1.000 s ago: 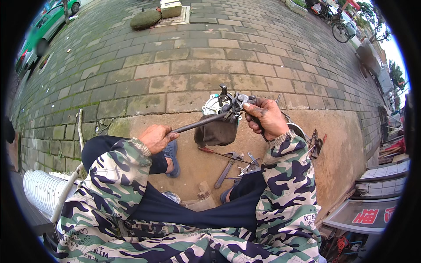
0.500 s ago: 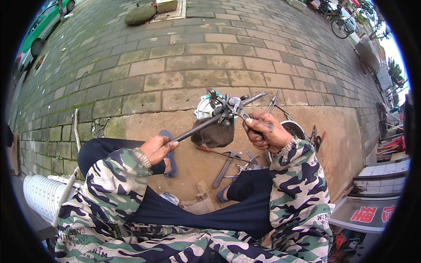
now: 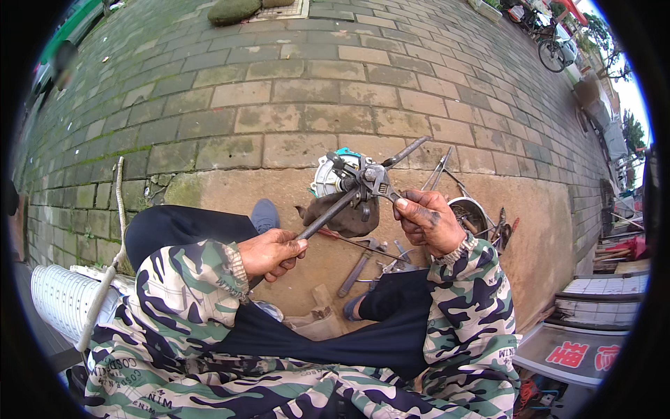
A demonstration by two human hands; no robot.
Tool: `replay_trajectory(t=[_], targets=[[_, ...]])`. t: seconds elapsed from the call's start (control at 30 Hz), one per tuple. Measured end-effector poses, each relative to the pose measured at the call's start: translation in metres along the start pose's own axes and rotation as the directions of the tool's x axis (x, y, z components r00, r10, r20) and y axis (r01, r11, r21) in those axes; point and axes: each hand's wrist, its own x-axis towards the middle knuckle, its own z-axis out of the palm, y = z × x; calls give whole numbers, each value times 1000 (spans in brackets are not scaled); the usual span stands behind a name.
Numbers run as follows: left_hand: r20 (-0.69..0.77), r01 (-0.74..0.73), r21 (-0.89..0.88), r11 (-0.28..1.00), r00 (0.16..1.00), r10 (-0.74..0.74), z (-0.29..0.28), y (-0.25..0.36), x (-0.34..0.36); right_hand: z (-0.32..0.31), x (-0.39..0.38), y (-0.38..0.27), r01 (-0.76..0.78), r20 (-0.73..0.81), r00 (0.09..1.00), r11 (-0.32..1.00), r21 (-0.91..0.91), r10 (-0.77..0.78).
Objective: The person sits on the ground and uses a hammer, wrench, and pliers to disassemble and adjust a mechanical assembly. They strike components with the hammer, loosen fasteners with the wrench, and manipulate parts with pliers, occasionally wiping the assembly with a cloth.
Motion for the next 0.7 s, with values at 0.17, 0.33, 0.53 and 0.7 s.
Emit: replay_trajectory(t=[0.17,0.33,0.53,0.7], targets=[[-57,-55,146,988,996,64,-9,-1,-4,-12,3,0,33,-5,999,999,6,-33],[-89,-206,435,877,959,270,-20,-19,0,-31,0,3,35,-43,998,999,9,-35],[-169,-176,742,647,885,433,-40,-12,-8,-42,-3,-4,54,-86,995,998,33,-51],[-168,-188,757,625,869,465,-52,-16,-23,-51,-3,-5,110,-142,985,992,60,-101]])
